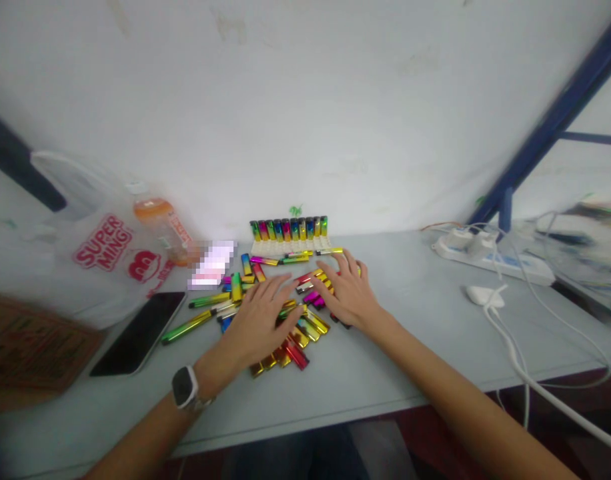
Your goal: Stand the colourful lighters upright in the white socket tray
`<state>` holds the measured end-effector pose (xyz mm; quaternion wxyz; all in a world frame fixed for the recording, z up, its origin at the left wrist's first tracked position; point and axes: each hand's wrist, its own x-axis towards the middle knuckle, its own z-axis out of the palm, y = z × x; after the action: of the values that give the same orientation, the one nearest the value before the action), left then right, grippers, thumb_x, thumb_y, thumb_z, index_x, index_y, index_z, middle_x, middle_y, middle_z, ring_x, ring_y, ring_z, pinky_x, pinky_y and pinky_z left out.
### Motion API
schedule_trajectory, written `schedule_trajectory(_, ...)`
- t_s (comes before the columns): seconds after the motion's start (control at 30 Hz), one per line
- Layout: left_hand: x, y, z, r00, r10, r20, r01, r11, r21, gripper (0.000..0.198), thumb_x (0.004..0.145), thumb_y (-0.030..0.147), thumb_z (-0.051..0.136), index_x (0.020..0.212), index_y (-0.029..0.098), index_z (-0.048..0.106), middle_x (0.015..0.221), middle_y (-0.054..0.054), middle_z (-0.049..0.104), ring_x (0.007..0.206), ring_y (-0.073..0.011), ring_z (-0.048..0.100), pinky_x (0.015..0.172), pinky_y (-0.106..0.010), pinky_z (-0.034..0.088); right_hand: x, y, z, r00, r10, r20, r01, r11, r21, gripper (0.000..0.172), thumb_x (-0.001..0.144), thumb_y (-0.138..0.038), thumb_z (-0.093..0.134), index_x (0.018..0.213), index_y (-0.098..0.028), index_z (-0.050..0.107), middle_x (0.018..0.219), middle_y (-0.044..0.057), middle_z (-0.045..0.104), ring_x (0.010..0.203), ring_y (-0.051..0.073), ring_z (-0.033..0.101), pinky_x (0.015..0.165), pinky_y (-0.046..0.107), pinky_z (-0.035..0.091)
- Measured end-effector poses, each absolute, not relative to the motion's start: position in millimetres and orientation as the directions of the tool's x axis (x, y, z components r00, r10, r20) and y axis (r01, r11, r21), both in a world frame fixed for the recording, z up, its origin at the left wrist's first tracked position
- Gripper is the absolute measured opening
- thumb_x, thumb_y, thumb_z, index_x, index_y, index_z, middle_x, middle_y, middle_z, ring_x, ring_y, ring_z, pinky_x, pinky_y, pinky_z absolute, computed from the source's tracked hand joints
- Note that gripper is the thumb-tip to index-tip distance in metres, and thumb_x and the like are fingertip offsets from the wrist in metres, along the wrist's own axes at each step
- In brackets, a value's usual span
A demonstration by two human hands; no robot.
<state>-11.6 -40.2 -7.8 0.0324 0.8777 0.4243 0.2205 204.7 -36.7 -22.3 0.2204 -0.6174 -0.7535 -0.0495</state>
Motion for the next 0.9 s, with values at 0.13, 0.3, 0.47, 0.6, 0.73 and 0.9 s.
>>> schedule_trajectory(0.13,-14,-80,-25,0.608,0.727,0.320,0.710,-0.678,0.191,0.065,0.091,0.060,0.050,0.148,0.029,0.043,0.156,-0.010,0.042,0.145,-0.0357,0.033,0.119,-0.062,0.022,209,-62,-36,-0.122,0.941,0.316,0.963,0.189,-0.191,0.055,0.099,-0.060,0.031,0.147,-0.039,0.047,0.156,0.010,0.041,0.148,0.039,0.024,0.113,0.065,0.022)
schedule_trajectory(0.3,-8,-83,-40,0.588,0.752,0.299,0.735,-0.651,0.192,0.071,0.092,0.061,0.048,0.154,0.028,0.034,0.155,-0.011,0.043,0.146,-0.0368,0.033,0.118,-0.063,0.021,194,-60,-44,-0.103,0.966,0.237,0.958,0.161,-0.238,0.057,0.099,-0.062,0.026,0.149,-0.039,0.045,0.158,0.010,0.038,0.147,0.041,0.028,0.111,0.070,0.021)
schedule_trajectory(0.47,0,-56,-40,0.529,0.778,0.339,0.775,-0.605,0.181,0.060,0.097,0.055,0.041,0.148,0.022,0.042,0.155,-0.013,0.043,0.144,-0.0333,0.036,0.119,-0.057,0.022,180,-41,-41,-0.075,0.963,0.258,0.957,0.142,-0.252,0.056,0.101,-0.058,0.025,0.144,-0.035,0.052,0.151,0.012,0.047,0.142,0.039,0.034,0.109,0.069,0.022)
schedule_trajectory(0.6,8,-43,-38,0.491,0.780,0.387,0.783,-0.590,0.196,0.052,0.099,0.047,0.040,0.144,0.021,0.046,0.147,-0.014,0.051,0.136,-0.0312,0.043,0.116,-0.055,0.027,175,-28,-42,-0.009,0.949,0.315,0.941,0.114,-0.318,0.052,0.101,-0.056,0.029,0.134,-0.031,0.061,0.140,0.013,0.054,0.136,0.035,0.040,0.110,0.066,0.021)
schedule_trajectory(0.73,14,-39,-33,0.457,0.789,0.410,0.772,-0.581,0.258,0.046,0.100,0.039,0.038,0.140,0.018,0.048,0.139,-0.013,0.056,0.127,-0.0291,0.050,0.111,-0.051,0.033,179,-22,-37,0.028,0.927,0.374,0.884,0.152,-0.443,0.041,0.101,-0.034,0.033,0.125,-0.025,0.064,0.131,0.012,0.058,0.128,0.027,0.047,0.115,0.055,0.019)
schedule_trajectory(0.9,6,-28,-25,0.359,0.798,0.484,0.683,-0.578,0.447,0.036,0.094,0.014,0.035,0.124,0.014,0.055,0.122,-0.013,0.062,0.118,-0.0256,0.055,0.105,-0.045,0.041,190,-32,-16,-0.130,0.922,0.366,0.877,0.279,-0.392,0.028,0.084,-0.028,0.055,0.106,-0.021,0.071,0.110,0.011,0.062,0.113,0.028,0.052,0.102,0.044,0.033)
